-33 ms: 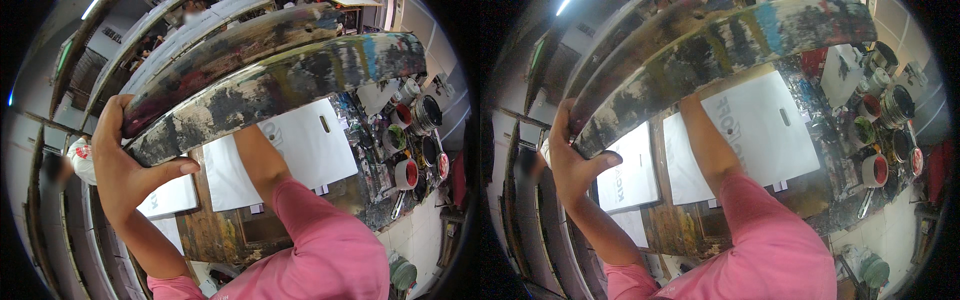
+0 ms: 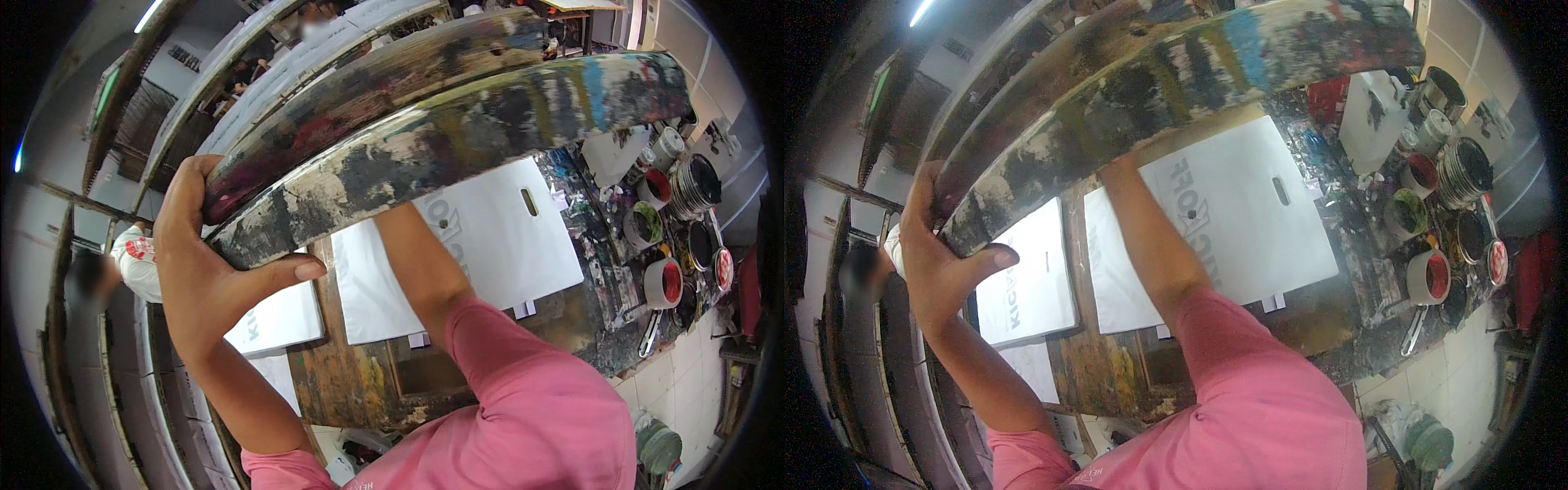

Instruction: The person screen prints logos onto white plastic bags by placing each bag under a hinged screen, applying black ink with a squeegee, and lifting the screen before setting the finished bag aside.

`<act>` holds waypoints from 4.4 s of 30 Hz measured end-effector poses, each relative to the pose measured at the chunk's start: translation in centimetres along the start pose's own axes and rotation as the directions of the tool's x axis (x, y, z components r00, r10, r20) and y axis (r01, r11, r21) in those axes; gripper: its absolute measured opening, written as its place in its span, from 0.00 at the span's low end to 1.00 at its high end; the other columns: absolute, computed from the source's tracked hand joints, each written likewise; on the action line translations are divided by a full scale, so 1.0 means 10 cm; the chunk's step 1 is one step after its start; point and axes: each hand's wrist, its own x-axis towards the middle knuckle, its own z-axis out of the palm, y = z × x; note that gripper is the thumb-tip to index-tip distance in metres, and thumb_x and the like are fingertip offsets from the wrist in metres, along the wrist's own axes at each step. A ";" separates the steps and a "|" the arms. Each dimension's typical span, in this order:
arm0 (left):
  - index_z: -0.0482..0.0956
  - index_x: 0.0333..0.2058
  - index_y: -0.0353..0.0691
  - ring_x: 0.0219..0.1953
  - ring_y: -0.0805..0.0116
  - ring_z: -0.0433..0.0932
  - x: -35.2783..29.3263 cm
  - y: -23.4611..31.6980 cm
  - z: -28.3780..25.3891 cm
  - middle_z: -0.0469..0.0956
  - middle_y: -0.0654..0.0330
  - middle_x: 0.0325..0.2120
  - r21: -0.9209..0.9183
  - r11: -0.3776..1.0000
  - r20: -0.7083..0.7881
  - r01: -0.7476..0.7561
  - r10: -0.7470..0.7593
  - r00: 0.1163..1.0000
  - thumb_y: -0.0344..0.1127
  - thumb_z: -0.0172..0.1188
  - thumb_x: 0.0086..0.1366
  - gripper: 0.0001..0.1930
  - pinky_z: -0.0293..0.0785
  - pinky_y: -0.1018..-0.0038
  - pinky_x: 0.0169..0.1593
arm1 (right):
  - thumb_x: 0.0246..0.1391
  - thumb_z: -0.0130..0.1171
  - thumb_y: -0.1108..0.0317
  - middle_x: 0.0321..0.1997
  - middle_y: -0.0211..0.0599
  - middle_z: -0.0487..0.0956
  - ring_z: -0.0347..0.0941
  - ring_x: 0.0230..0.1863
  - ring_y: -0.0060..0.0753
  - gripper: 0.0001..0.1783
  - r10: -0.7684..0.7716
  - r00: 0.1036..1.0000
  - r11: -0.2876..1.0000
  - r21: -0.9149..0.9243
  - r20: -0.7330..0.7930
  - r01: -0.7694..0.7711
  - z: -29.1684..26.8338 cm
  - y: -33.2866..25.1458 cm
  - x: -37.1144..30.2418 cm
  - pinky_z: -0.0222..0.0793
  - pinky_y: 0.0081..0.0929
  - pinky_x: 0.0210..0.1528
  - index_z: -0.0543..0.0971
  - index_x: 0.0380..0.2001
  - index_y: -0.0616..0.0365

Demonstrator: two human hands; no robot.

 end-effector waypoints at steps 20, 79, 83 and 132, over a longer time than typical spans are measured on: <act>0.75 0.44 0.31 0.39 0.58 0.78 -0.06 -0.01 0.00 0.76 0.55 0.34 0.142 0.990 -0.004 -0.001 0.001 1.000 0.63 0.84 0.25 0.51 0.72 0.67 0.48 | 0.70 0.31 0.29 0.70 0.40 0.63 0.60 0.71 0.41 0.44 -0.069 0.997 0.997 0.015 -0.036 0.070 -0.17 -0.23 0.11 0.50 0.39 0.76 0.56 0.73 0.50; 0.79 0.53 0.32 0.51 0.46 0.80 -0.50 0.00 0.13 0.82 0.45 0.46 0.344 0.925 -0.062 -0.159 0.191 0.980 0.67 0.78 0.38 0.50 0.73 0.59 0.56 | 0.70 0.43 0.38 0.56 0.42 0.80 0.79 0.50 0.45 0.35 -0.101 0.926 0.549 -0.796 -0.365 -0.255 0.47 -3.25 -2.86 0.78 0.44 0.51 0.72 0.64 0.55; 0.79 0.49 0.33 0.49 0.46 0.80 -0.53 0.03 0.13 0.82 0.46 0.43 0.276 0.945 -0.059 -0.174 0.197 0.979 0.64 0.79 0.40 0.45 0.74 0.58 0.53 | 0.69 0.49 0.38 0.42 0.32 0.80 0.79 0.34 0.38 0.30 -0.426 0.867 0.507 -0.862 -0.259 -0.008 0.17 -3.22 -3.07 0.79 0.40 0.38 0.74 0.59 0.49; 0.76 0.35 0.34 0.39 0.51 0.79 -0.42 -0.14 0.09 0.77 0.51 0.30 0.199 0.958 -0.097 -0.207 0.230 0.968 0.59 0.77 0.46 0.33 0.75 0.61 0.44 | 0.61 0.56 0.63 0.50 0.46 0.82 0.77 0.54 0.42 0.18 0.762 0.640 -0.640 -0.033 0.101 0.767 -0.96 -2.01 -0.65 0.74 0.42 0.52 0.81 0.51 0.57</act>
